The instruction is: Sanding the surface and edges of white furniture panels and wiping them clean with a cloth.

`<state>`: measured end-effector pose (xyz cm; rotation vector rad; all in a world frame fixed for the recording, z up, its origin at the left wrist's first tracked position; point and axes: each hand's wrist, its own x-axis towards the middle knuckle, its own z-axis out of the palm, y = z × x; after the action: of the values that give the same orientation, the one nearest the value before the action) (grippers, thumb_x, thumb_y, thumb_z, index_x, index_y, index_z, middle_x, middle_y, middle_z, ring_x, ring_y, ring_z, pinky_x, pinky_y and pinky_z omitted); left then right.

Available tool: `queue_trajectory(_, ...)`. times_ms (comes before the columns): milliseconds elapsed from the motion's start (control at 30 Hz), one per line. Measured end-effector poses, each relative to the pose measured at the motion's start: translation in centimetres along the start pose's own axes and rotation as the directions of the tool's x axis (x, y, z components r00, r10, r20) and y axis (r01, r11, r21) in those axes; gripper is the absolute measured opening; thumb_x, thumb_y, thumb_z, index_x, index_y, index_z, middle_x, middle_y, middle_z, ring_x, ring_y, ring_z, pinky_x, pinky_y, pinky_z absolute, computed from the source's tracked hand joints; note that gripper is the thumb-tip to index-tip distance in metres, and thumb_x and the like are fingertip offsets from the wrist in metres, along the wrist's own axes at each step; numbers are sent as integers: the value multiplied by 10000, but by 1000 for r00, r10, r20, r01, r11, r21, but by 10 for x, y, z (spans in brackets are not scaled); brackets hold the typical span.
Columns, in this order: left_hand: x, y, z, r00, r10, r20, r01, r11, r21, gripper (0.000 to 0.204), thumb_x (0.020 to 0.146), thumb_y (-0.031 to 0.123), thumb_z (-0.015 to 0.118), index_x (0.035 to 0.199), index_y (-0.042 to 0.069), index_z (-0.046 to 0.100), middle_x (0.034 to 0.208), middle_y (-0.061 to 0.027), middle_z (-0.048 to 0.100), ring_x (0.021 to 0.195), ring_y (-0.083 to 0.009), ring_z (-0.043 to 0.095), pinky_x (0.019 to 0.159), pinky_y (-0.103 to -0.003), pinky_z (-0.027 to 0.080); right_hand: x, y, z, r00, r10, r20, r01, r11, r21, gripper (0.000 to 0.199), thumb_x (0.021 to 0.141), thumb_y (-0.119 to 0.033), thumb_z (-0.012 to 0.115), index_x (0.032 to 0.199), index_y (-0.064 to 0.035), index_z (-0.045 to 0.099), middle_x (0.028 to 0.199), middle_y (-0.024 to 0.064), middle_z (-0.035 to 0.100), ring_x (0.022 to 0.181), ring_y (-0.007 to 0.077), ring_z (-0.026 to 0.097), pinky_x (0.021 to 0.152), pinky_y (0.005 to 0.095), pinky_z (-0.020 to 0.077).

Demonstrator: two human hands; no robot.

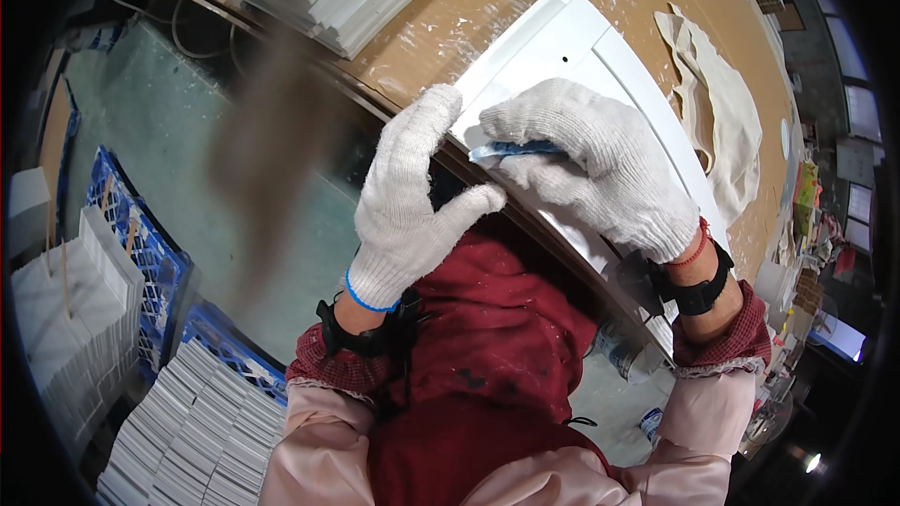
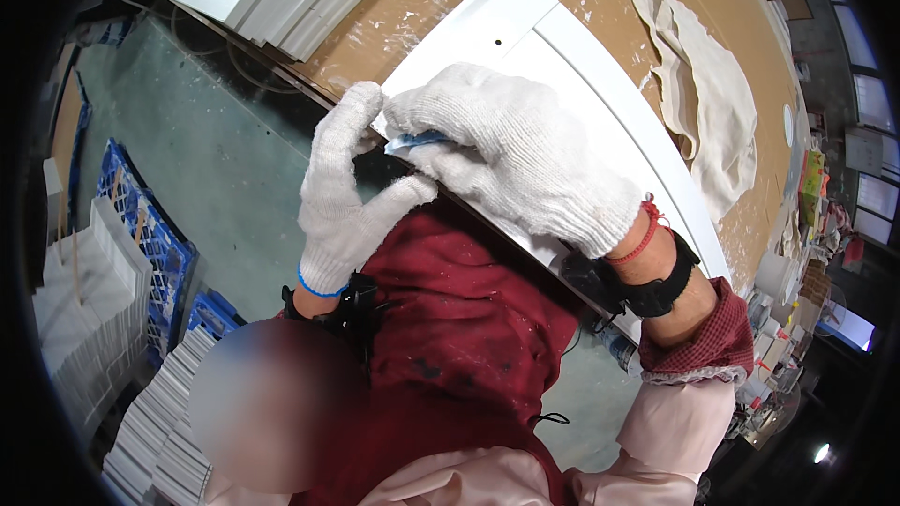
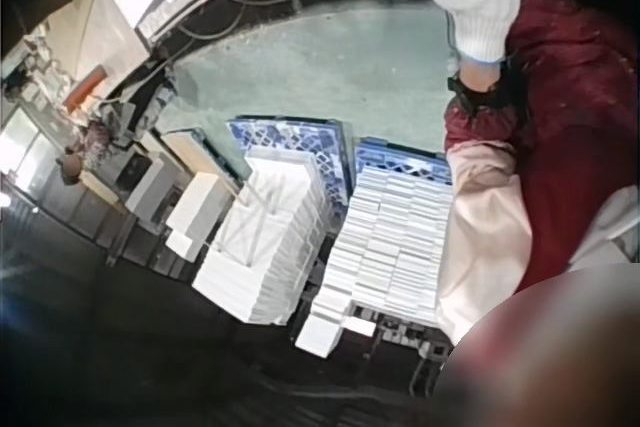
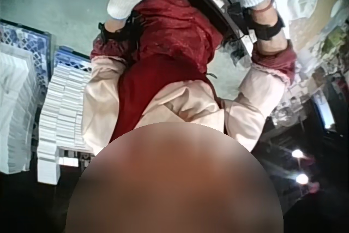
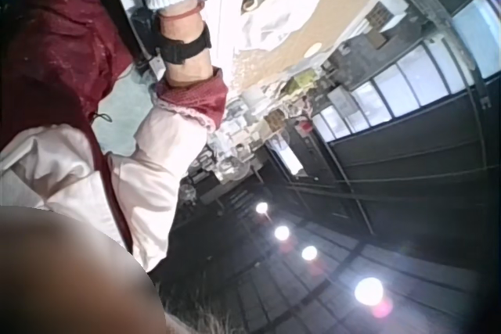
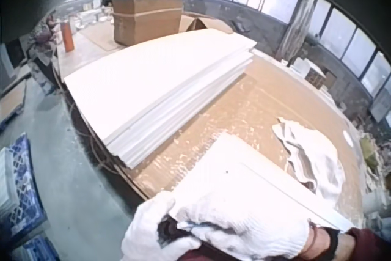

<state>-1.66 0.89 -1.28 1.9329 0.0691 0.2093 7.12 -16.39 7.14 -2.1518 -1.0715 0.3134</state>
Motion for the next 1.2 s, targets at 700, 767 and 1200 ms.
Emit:
queue_trajectory(700,-19,3,-13,846,-468,255,530,789,-311,292,801,263,818,860,12,682,734,-41,667,683,-87,593,658,-262,497,-16,19,-29,939,338,-66,-314,919,237,338,822,-104,738,1143,-12,681,1084,77,696,998,175,668,895,307,524)
queue_trajectory(767,-17,12,-14,814,-442,376,519,845,-130,397,807,393,786,825,8,691,729,-73,665,667,-125,607,646,-279,492,-11,18,-28,950,312,-28,-292,914,281,333,834,-113,737,1150,-24,680,1057,74,696,978,177,670,883,303,527)
queue_trajectory(1200,-11,16,15,779,-371,505,519,834,-189,562,815,559,721,795,-2,722,621,-155,626,559,-255,606,572,-371,473,3,19,-23,998,54,32,-55,998,10,270,856,-126,711,1121,-78,697,1008,88,676,944,264,652,834,348,522)
